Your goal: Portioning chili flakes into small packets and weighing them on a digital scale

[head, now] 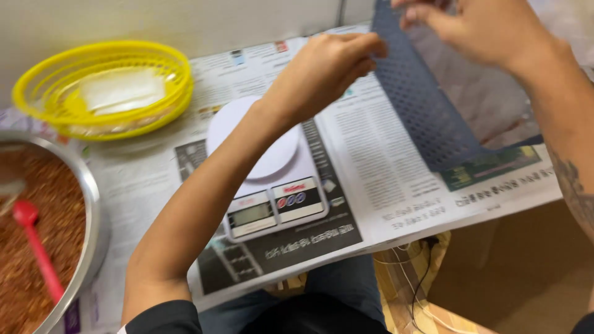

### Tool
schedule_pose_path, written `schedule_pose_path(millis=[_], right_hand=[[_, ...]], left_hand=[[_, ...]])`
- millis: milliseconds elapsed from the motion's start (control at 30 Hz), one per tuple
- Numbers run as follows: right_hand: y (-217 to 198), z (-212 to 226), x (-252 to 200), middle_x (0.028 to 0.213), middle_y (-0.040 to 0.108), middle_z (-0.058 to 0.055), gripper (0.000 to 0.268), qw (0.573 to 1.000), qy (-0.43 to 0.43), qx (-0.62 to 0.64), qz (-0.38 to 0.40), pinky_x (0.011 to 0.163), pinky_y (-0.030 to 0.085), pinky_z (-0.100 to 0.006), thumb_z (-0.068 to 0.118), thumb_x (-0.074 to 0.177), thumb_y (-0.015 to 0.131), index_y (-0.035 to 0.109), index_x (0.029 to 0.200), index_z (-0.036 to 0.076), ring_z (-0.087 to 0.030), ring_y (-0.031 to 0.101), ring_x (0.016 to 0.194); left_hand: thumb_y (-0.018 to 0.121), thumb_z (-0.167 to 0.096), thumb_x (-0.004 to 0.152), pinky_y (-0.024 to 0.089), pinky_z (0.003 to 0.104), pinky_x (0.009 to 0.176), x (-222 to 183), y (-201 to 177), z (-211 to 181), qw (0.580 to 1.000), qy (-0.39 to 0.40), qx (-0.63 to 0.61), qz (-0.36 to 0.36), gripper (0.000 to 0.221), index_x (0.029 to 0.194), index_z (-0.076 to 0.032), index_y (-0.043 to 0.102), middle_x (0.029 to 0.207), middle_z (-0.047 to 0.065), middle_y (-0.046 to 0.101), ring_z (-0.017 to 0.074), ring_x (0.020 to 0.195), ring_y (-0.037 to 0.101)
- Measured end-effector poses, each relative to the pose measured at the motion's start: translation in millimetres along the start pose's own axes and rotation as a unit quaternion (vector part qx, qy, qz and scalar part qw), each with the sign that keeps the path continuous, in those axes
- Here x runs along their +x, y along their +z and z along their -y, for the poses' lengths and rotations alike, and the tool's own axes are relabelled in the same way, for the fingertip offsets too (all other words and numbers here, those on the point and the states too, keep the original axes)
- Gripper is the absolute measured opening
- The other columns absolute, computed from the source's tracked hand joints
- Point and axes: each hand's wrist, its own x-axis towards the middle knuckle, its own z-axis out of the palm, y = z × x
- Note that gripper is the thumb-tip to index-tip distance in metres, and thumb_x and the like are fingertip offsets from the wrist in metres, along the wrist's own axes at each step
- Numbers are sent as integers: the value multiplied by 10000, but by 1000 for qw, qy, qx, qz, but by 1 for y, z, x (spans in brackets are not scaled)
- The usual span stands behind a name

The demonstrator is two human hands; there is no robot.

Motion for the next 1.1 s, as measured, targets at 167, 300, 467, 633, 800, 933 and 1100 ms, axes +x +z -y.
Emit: schedule_pose_path(millis=[167, 300, 467, 633, 800, 933, 1100], right_hand=[[56, 42, 20, 836, 749, -19, 151, 983, -20, -172, 57, 700, 477, -377, 284, 1038, 642, 751, 1013, 183, -233, 705, 807], [108, 60, 68, 937, 773, 82, 262, 908, -132, -387, 90, 538, 520, -438, 510, 1054, 544, 698, 951, 325, -272, 764, 856], [162, 98, 158, 917, 737, -65, 71, 934, -257, -249, 7, 595, 490, -472, 206, 980, 649, 709, 987, 168, -336, 702, 809], [240, 118, 243, 1046, 744, -144, 241, 952, -282, -106, -57, 704, 482, -492, 163, 941, 683, 754, 1167, 115, -383, 663, 897], [275, 149, 278, 1235, 710, -177, 514, 976, -209, 24, 65, 891, 479, -489, 204, 866, 798, 608, 1333, 105, -391, 657, 1086], [286, 153, 281, 1241, 723, -60, 548, 980, -181, 23, 83, 873, 485, -453, 198, 724, 862, 677, 1234, 122, -331, 644, 1105], [271, 152, 269, 1148, 762, -57, 298, 977, -178, 86, 83, 872, 522, -409, 96, 876, 764, 726, 1172, 105, -239, 715, 1050]], left_hand=[[489, -368, 1065, 418, 482, 528, -72, -45, 12, 970, -188, 150, 24, 366, 824, -126, 620, 666, -5, 704, 335, 642, 653], [508, -125, 895, 437, 560, 524, -118, -78, 19, 928, -286, 238, -29, 257, 1131, -197, 581, 775, -49, 742, 391, 690, 684], [550, -56, 837, 467, 559, 609, -161, -108, 78, 837, -364, 388, -131, 171, 938, -132, 666, 881, 153, 680, 433, 803, 625], [585, -183, 943, 523, 522, 879, -196, -125, 113, 668, -548, 500, 60, 347, 1278, -105, 628, 1294, 71, 540, 333, 1214, 457], [538, -189, 1000, 331, 712, 1051, -208, -151, 111, 693, -617, 334, 163, 521, 1493, -80, 411, 1418, 148, 518, 405, 1337, 444], [585, -166, 986, 370, 690, 1054, -207, -160, 115, 688, -637, 301, 175, 459, 1439, -146, 517, 1463, 126, 466, 418, 1383, 384], [627, -76, 937, 421, 671, 941, -211, -160, 120, 679, -534, 467, 187, 292, 1196, -184, 707, 1227, 76, 679, 344, 1179, 612]])
